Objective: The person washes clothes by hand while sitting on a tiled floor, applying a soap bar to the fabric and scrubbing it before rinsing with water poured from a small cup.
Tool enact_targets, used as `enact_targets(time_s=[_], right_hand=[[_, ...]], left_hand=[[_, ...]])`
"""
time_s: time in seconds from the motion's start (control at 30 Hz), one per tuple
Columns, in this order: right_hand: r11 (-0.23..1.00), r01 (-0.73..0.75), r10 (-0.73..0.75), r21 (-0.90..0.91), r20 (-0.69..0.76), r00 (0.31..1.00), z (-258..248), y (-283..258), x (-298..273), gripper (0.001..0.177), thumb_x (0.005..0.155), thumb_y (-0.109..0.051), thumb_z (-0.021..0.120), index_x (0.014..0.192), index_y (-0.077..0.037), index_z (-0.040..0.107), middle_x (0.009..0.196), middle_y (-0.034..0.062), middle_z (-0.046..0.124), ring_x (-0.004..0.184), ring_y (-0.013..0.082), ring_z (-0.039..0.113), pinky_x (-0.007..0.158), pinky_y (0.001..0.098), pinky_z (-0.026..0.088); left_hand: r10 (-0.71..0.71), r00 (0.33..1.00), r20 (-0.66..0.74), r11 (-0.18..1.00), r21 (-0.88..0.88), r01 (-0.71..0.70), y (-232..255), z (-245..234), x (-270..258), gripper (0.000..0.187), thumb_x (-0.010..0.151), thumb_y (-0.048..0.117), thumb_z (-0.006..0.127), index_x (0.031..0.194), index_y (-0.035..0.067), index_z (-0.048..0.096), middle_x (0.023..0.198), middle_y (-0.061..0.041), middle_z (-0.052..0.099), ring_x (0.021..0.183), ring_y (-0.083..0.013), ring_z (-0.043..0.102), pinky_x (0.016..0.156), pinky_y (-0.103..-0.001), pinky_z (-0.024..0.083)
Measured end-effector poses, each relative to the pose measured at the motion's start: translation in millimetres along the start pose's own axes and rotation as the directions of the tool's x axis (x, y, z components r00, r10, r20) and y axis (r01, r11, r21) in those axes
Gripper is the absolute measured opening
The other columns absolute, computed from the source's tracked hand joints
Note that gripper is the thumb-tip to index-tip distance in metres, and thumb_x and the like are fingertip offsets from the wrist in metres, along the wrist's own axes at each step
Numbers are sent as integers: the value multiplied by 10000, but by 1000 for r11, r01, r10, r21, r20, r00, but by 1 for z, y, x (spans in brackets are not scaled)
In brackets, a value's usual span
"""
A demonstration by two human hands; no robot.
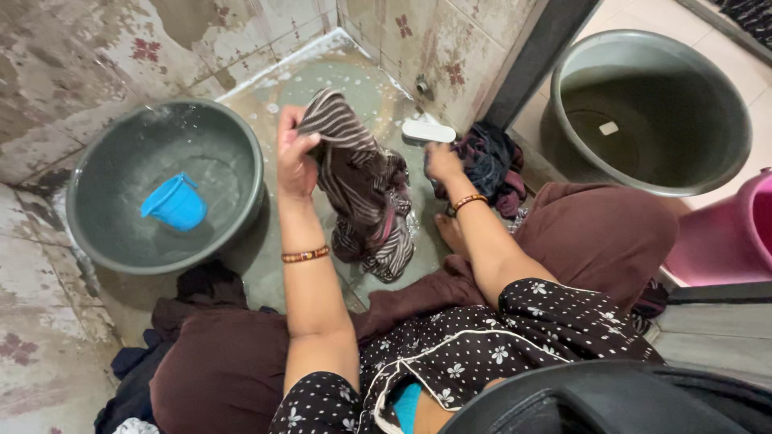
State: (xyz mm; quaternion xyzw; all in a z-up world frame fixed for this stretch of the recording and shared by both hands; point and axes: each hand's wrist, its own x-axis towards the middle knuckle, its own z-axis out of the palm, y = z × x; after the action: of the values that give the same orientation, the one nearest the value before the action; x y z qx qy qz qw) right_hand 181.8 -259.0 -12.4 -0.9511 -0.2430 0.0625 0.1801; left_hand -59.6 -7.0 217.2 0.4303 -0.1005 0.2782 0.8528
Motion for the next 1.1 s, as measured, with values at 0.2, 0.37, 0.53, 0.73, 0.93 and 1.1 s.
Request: enact_targets(time_s=[0.2, 0.37, 0.53, 0.73, 0.93, 1.1], right_hand=[[707, 24, -358, 707, 327, 874, 49, -75, -1, 342, 1015, -130, 547, 1333, -36, 632, 1127, 148, 692, 913, 263, 646, 742, 496, 487], [428, -194, -316, 883, 347, 883, 29, -81, 30, 235, 1036, -124, 583, 1195, 24, 673, 959, 159, 678, 763, 276, 619, 589, 428, 491], [-54, 51, -104, 997, -56, 993, -57, -66, 51, 146, 1110, -252, 579, 1106, -110, 614, 1072, 39, 653, 908, 151, 644, 713, 352, 571], [-153, 170, -46, 974, -178, 983, -147, -57, 24, 149, 1055, -258, 618, 1023, -114, 611, 1049, 57, 714, 709, 113, 622, 503, 273, 532], [-201, 246, 99, 948, -230, 968, -154, -39, 33, 213, 1051, -254, 631, 1059, -45, 670, 972, 78, 727, 682, 138, 644, 528, 295, 555], [-145, 279, 137, 949, -260, 956, -167, -23, 32, 263, 1060, -258, 632, 1038, -5, 703, 908, 88, 715, 646, 155, 635, 521, 301, 547]], left_hand=[[101, 971, 218, 906, 382, -181, 43, 36, 72, 305, 837, -19, 626, 1033, 105, 428, 1135, -19, 568, 1058, -127, 504, 1016, -268, 430], [-63, 975, 215, 455, 875, -164, 98, 24, 90, 301, 848, -41, 588, 1120, 89, 575, 1001, 17, 608, 920, -134, 550, 844, -292, 452], [-36, 951, 307, -243, 920, -306, 133, -77, 68, 494, 734, -96, 623, 1103, 189, 791, 971, -143, 646, 1017, -388, 622, 871, -445, 504], [288, 926, -244, 304, 940, 153, 87, -178, 69, 235, 785, 62, 669, 1005, 132, 714, 1108, -99, 604, 1016, -331, 661, 833, -409, 590], [-4, 940, -341, -237, 914, 330, 65, -159, 63, 410, 703, 232, 875, 1102, 220, 783, 1137, -165, 611, 1088, -370, 639, 933, -457, 526], [-52, 935, -350, -374, 875, 307, 44, -181, 75, 477, 575, 300, 985, 979, 132, 793, 1144, -187, 598, 981, -392, 660, 800, -497, 547]])
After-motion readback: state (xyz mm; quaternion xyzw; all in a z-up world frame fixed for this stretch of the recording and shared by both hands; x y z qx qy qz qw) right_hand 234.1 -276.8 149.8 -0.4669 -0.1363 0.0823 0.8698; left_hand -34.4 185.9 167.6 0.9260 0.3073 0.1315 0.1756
